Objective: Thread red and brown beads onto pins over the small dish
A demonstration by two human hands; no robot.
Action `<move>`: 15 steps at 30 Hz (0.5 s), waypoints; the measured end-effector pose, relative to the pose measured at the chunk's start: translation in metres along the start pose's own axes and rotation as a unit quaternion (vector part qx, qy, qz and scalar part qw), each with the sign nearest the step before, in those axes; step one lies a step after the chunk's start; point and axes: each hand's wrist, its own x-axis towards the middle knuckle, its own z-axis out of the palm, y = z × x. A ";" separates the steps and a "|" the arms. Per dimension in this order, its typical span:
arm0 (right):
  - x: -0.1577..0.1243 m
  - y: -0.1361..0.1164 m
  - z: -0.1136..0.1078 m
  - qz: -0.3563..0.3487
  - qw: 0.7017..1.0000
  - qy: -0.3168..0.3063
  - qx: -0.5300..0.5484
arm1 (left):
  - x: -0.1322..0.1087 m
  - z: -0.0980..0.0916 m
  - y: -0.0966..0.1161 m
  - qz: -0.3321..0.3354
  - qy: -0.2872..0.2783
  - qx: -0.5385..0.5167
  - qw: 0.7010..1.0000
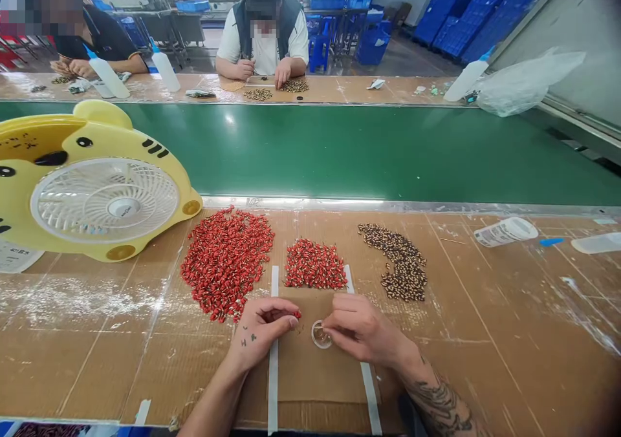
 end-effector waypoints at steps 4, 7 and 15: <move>-0.001 -0.001 -0.005 0.013 0.999 0.004 0.034 | -0.003 0.005 0.001 0.017 -0.015 0.055 0.998; 0.000 -0.005 -0.011 0.061 0.993 0.073 0.075 | -0.003 0.007 0.003 0.061 -0.039 0.102 0.992; 0.009 -0.015 -0.006 0.109 0.975 0.150 0.125 | -0.004 0.012 0.001 0.013 -0.031 0.063 0.997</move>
